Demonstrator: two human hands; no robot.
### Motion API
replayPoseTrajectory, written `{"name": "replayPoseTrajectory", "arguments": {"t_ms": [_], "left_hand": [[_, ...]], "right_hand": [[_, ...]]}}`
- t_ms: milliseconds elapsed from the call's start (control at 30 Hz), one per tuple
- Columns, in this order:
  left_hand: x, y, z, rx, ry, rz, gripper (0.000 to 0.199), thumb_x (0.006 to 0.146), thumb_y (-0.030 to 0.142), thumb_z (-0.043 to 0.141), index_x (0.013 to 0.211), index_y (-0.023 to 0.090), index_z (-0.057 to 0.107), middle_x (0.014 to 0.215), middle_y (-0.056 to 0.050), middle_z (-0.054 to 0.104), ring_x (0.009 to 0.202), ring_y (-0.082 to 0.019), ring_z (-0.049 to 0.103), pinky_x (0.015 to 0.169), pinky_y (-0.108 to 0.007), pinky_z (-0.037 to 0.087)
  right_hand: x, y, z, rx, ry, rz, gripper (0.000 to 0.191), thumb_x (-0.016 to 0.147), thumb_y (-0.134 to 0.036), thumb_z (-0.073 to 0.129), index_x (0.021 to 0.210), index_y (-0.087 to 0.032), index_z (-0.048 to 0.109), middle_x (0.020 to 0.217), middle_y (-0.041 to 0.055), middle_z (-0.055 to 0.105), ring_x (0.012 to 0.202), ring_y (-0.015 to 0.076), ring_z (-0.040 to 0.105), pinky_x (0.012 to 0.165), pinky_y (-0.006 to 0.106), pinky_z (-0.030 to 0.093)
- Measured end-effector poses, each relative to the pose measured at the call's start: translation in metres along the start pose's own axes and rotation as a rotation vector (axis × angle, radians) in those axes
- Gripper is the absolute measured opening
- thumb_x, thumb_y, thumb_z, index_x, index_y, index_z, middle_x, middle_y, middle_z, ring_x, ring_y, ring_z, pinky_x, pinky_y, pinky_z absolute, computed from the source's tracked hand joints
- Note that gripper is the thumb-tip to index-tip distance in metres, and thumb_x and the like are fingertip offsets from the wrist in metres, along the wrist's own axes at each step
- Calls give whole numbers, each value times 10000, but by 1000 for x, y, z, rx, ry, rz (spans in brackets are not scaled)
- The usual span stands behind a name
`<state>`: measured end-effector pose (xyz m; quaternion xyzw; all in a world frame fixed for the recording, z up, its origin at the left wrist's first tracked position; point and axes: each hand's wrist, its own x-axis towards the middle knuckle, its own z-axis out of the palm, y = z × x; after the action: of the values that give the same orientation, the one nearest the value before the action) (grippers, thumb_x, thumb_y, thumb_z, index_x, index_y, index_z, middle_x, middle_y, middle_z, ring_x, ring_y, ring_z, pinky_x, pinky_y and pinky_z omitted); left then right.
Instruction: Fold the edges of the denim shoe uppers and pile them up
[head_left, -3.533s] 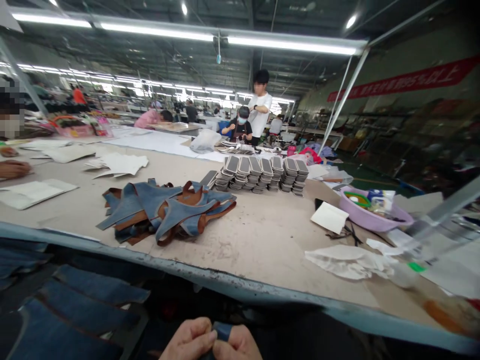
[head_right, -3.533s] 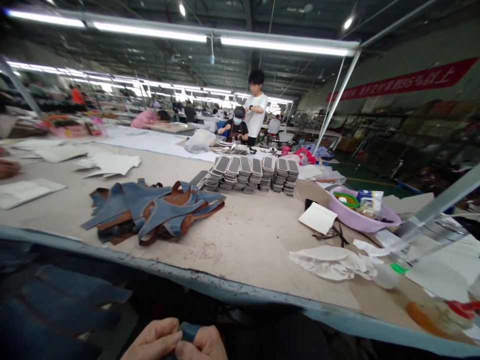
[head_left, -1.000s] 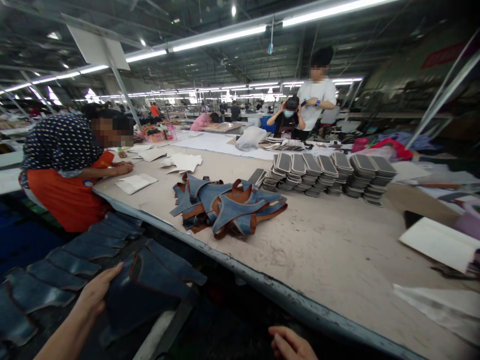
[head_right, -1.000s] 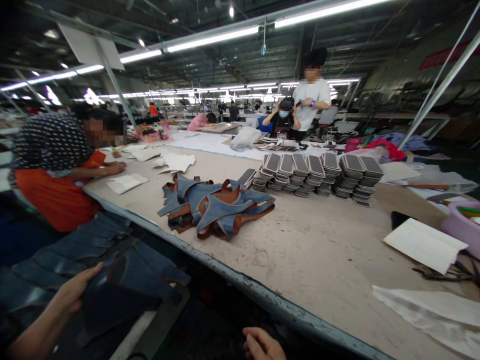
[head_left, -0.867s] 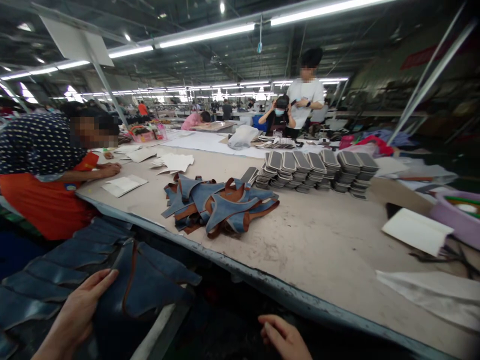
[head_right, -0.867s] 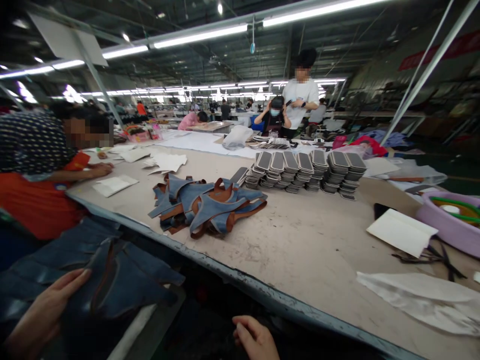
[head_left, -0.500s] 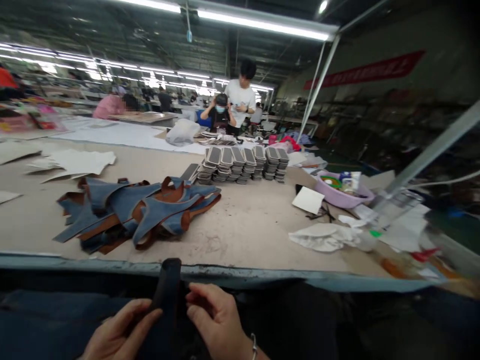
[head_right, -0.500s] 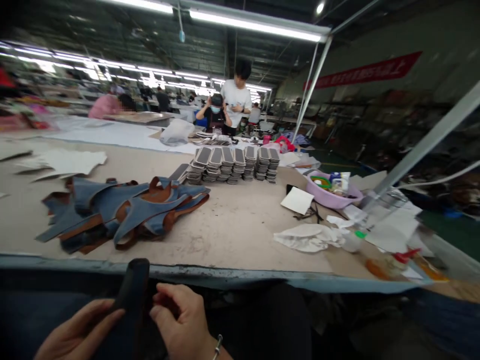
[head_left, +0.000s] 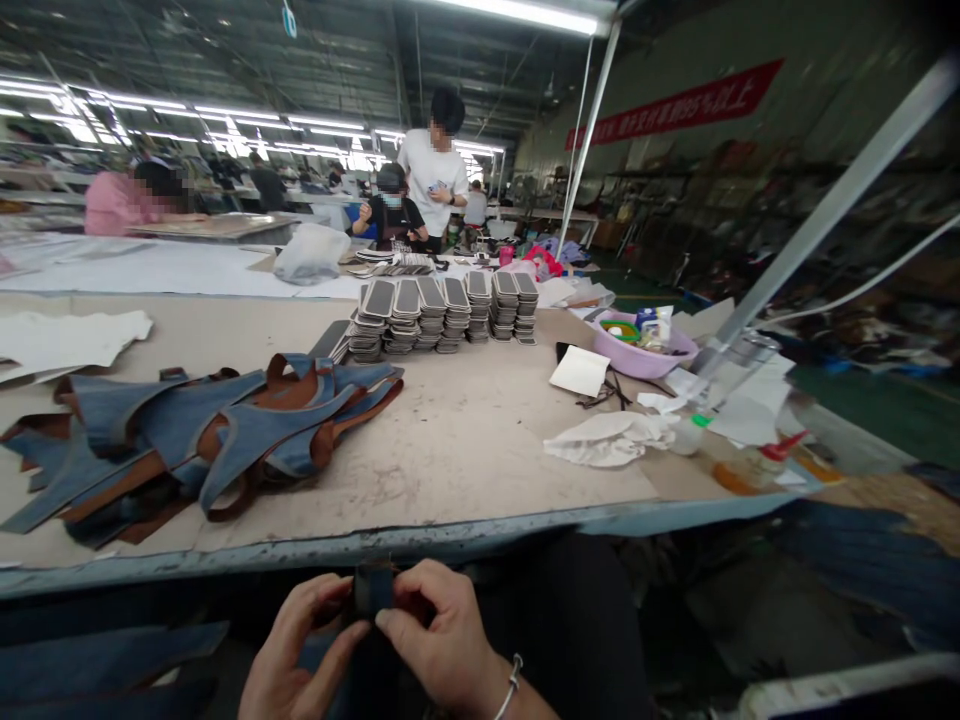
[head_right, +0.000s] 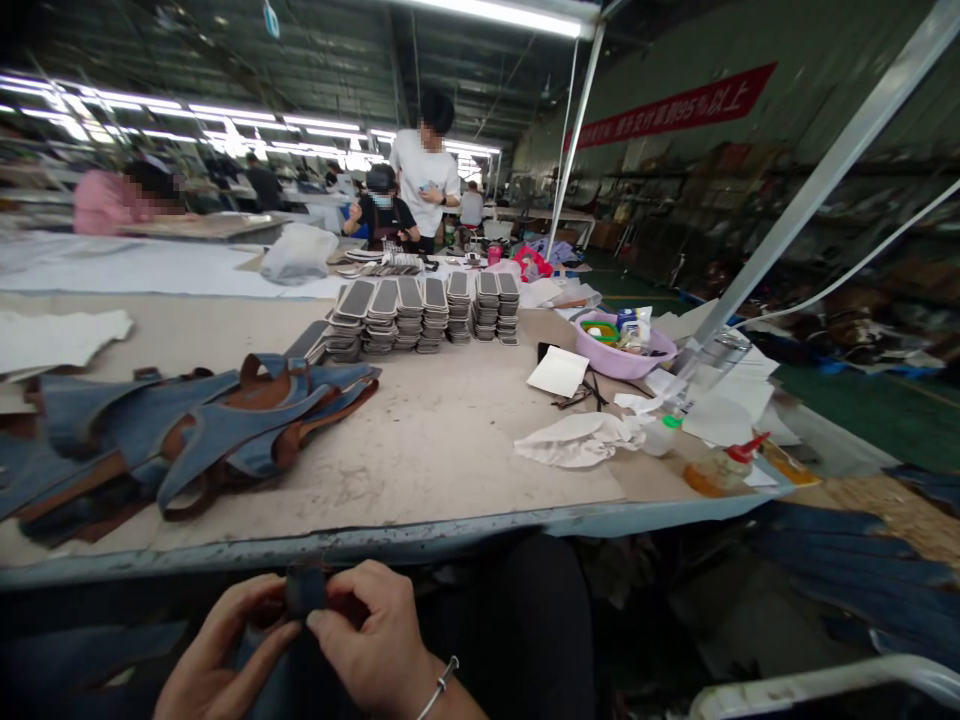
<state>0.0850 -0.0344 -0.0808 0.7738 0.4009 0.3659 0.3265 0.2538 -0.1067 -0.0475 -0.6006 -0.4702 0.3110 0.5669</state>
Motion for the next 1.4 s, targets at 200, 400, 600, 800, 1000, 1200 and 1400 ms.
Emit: {"name": "replayPoseTrajectory", "arguments": {"t_ms": [200,400,600,800,1000,1200,1400], "left_hand": [[1,16,-3,-229,-160,-266,260,736,385,656,966,270,691,966,-9,721,929,-216,660,842,-253,535],[4,20,-8,-384,-176,-442,277,707,405,686,909,221,728,951,-36,751,928,-237,669,854,-280,531],[5,26,-10,-323,-89,-276,168,668,318,721,807,227,742,785,-11,745,757,-185,687,742,-208,549],[-2,25,-9,-225,-152,-108,78,724,237,662,785,237,710,715,15,683,645,-144,638,594,-156,513],[-2,31,-14,-177,-296,-247,169,763,371,622,715,212,655,683,12,598,676,-163,584,624,-195,474],[-2,41,-9,-297,-361,-405,225,779,419,596,743,206,660,709,10,616,731,-169,560,674,-202,435],[-8,52,-2,-474,-241,-557,240,691,420,678,758,190,691,699,-1,651,725,-184,560,659,-207,442]], "right_hand": [[0,6,-3,-54,-128,-136,253,757,-156,553,931,-234,720,713,5,576,678,128,538,630,231,454],[-6,0,-4,-56,-176,-148,233,748,-160,579,956,-161,683,824,53,665,740,147,620,690,236,507],[-5,-10,-8,-84,-70,-185,222,814,-207,566,1002,-176,681,815,43,719,706,131,654,679,210,521],[-7,-12,-4,-215,-130,-312,168,813,-180,554,882,-162,706,783,44,729,704,123,659,697,191,502],[-10,-10,-5,-209,-187,-256,195,792,-158,548,882,-199,716,780,26,736,682,108,663,658,162,482],[-9,-10,-7,-243,-264,-152,183,801,-176,531,811,-182,714,748,26,724,675,112,652,648,170,466],[-7,-10,-4,-128,-221,15,171,775,-169,542,750,-171,711,676,15,698,587,94,606,564,160,437]]}}
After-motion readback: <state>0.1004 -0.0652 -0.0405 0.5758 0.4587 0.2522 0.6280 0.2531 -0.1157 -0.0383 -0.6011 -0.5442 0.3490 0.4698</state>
